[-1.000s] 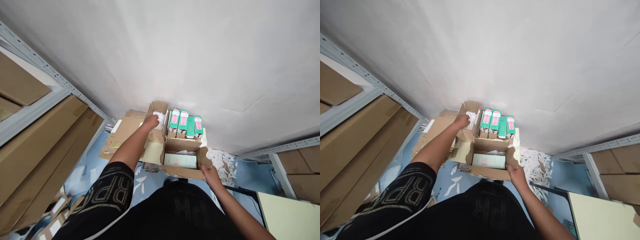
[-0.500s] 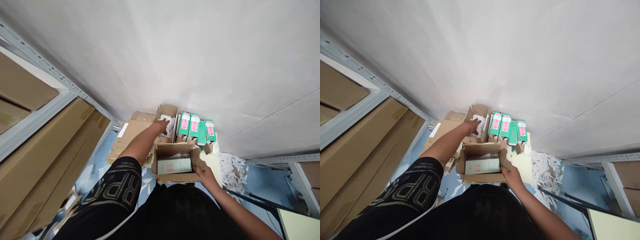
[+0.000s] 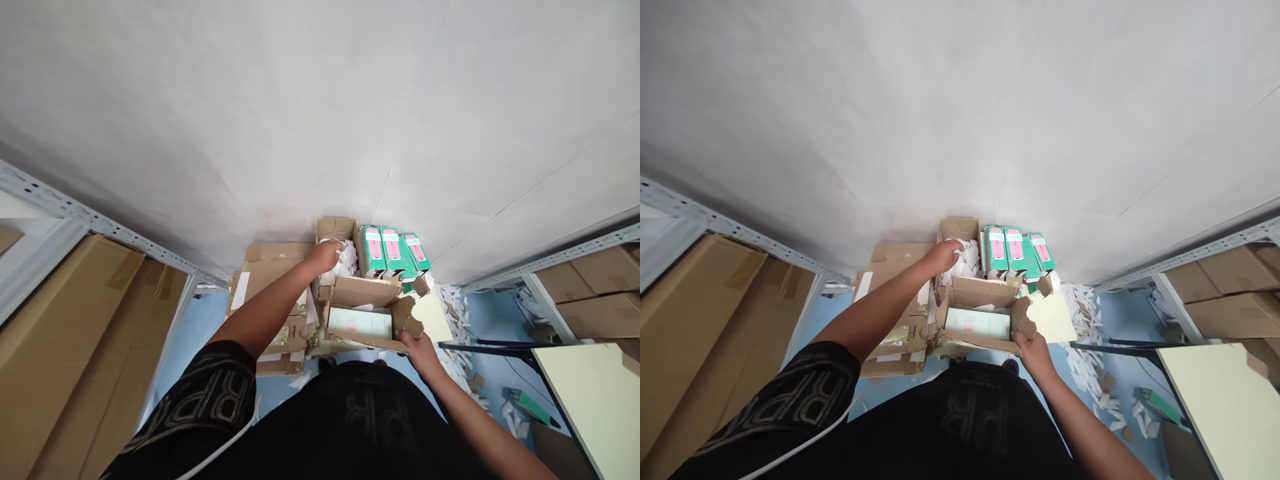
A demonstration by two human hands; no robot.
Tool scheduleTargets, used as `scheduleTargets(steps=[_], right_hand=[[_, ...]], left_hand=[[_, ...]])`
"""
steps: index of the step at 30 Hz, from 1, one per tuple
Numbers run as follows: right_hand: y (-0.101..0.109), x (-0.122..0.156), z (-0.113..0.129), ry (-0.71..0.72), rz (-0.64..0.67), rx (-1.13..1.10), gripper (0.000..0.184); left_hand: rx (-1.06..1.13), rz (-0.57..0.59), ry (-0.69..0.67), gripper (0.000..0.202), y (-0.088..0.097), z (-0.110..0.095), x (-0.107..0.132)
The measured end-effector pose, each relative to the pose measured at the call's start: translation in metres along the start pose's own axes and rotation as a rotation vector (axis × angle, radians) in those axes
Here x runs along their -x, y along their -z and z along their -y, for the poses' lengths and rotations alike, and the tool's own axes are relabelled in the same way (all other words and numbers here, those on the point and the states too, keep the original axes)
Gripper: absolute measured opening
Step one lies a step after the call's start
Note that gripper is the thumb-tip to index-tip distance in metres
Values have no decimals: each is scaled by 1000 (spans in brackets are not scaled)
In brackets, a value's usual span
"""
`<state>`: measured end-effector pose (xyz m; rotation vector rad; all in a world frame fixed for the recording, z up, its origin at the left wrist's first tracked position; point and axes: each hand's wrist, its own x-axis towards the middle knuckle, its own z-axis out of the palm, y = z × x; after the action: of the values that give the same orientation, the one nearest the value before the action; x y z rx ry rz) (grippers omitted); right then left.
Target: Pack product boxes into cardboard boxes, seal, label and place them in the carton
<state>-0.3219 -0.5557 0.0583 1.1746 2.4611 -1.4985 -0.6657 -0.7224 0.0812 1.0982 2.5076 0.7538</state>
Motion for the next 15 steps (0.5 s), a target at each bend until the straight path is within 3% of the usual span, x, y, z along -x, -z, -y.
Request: scheduleTargets(steps=[2, 4, 7, 9, 11, 13, 15], right_hand=[[-4, 2, 2, -14, -2, 12, 29], [-8, 4, 3, -12, -8, 19, 30], [-12, 8, 5, -28, -23, 28, 29], [-12, 13, 7, -43, -32, 18, 28], [-10, 19, 8, -42, -52, -15, 28], [-3, 26, 7, -38, -82, -55, 28], [8, 35, 3, -44, -117, -88, 28]], left_hand=[[158, -169, -85, 36, 22, -10, 20], [294, -218, -192, 39, 39, -26, 44], [417, -15, -326, 53, 51, -57, 79], [434, 188, -382, 65, 48, -75, 95], [424, 316, -393, 68, 42, -88, 104], [390, 351, -379, 62, 37, -95, 107], [346, 302, -371, 54, 35, -100, 107]])
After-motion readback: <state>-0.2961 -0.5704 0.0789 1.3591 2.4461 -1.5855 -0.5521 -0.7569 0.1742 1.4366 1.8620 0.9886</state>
